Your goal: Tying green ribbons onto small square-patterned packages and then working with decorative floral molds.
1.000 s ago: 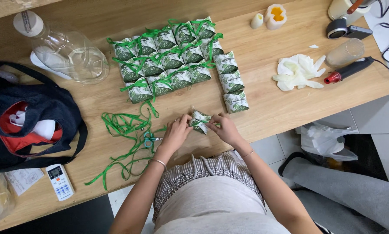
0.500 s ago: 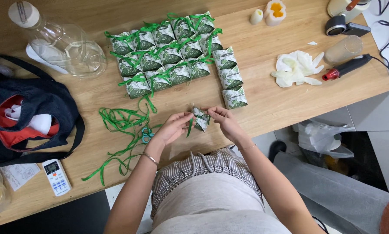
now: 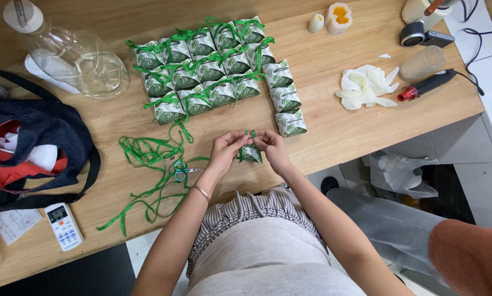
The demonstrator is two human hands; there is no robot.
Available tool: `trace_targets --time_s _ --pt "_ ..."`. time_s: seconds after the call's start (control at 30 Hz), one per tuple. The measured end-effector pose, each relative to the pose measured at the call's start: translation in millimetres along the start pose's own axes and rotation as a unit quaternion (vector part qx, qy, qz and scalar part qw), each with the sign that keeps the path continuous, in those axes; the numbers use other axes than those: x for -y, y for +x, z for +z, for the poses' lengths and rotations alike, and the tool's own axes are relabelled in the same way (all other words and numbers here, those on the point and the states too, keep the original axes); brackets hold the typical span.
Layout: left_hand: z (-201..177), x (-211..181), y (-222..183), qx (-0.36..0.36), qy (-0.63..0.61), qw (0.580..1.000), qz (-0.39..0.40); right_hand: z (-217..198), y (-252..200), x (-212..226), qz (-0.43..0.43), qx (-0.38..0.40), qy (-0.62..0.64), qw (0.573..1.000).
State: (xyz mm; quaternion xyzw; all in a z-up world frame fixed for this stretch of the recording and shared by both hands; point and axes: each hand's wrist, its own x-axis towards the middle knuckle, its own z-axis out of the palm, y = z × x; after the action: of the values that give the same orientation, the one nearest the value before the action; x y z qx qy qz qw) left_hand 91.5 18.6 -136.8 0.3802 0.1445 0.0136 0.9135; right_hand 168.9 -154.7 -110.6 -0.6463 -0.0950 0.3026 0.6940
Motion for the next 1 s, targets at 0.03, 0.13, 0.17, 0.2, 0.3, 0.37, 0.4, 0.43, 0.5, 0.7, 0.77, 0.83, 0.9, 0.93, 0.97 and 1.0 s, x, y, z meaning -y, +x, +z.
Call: trace_targets --time_s 0.03,0.13,0.17,0.2,0.3,0.37,0.4,0.43,0.5,0.7,0.77,0.83,0.9,0.93,0.97,1.0 --pt "0.7 0.5 -0.4 0.001 0.0 1.0 0.0 -0.5 -0.8 0.9 0.0 -0.001 -0.001 1.0" --pt "0.3 2.9 -1.7 0.004 0.061 0.998 0.033 -3.0 -2.6 1.0 -0.028 -0.025 -0.019 0.999" --pt "-1.6 3.3 -1.6 0.023 0.112 0.992 0.054 -3.9 -1.9 -0.1 -0.025 -0.038 -0.018 0.999" --pt "-3.4 3.4 -1.4 0.043 0.163 0.983 0.075 -5.0 -1.1 -0.9 -0.021 -0.051 -0.018 0.998" --pt "-0.6 -0.2 -2.2 0.021 0.184 0.981 0.051 -4.9 -2.8 5.3 -0.004 -0.041 -0.04 0.998" --pt "4.7 -7.2 -2.7 0.024 0.191 0.98 0.04 -4.7 -1.4 5.9 -0.004 -0.025 -0.054 0.998" --pt "7.1 -9.1 -4.0 0.025 0.196 0.98 0.027 -4.9 -1.6 5.2 0.0 -0.008 -0.069 0.998" --pt "7.9 -11.0 -4.6 0.023 0.194 0.98 0.026 -3.5 -4.2 8.6 0.002 -0.007 -0.07 0.998" --pt "8.1 -14.9 -5.1 0.041 0.208 0.977 0.022 0.1 -8.5 14.5 -0.037 0.0 -0.158 0.987" --pt "5.7 -7.3 -6.8 0.0 0.27 0.963 0.025 5.9 -20.6 29.5 -0.106 -0.001 -0.247 0.963" --pt "4.9 -1.2 -8.5 -0.004 0.255 0.966 0.039 16.1 -31.0 42.6 -0.107 -0.008 -0.254 0.961" --pt "5.7 0.9 -9.2 -0.006 0.242 0.969 0.058 25.9 -37.6 54.7 -0.113 -0.016 -0.261 0.959" --pt "8.2 2.4 -10.9 -0.044 0.187 0.981 0.009 33.7 -43.6 63.8 -0.208 -0.009 -0.344 0.916" --pt "6.3 5.3 -10.2 -0.043 0.187 0.981 0.009 33.5 -44.0 60.9 -0.209 -0.01 -0.344 0.915" --pt "3.6 7.2 -9.4 -0.045 0.184 0.982 0.02 34.2 -43.7 57.7 -0.259 -0.012 -0.398 0.88" --pt "1.0 9.1 -8.6 -0.046 0.18 0.982 0.031 34.8 -43.5 54.8 -0.307 -0.015 -0.45 0.839"
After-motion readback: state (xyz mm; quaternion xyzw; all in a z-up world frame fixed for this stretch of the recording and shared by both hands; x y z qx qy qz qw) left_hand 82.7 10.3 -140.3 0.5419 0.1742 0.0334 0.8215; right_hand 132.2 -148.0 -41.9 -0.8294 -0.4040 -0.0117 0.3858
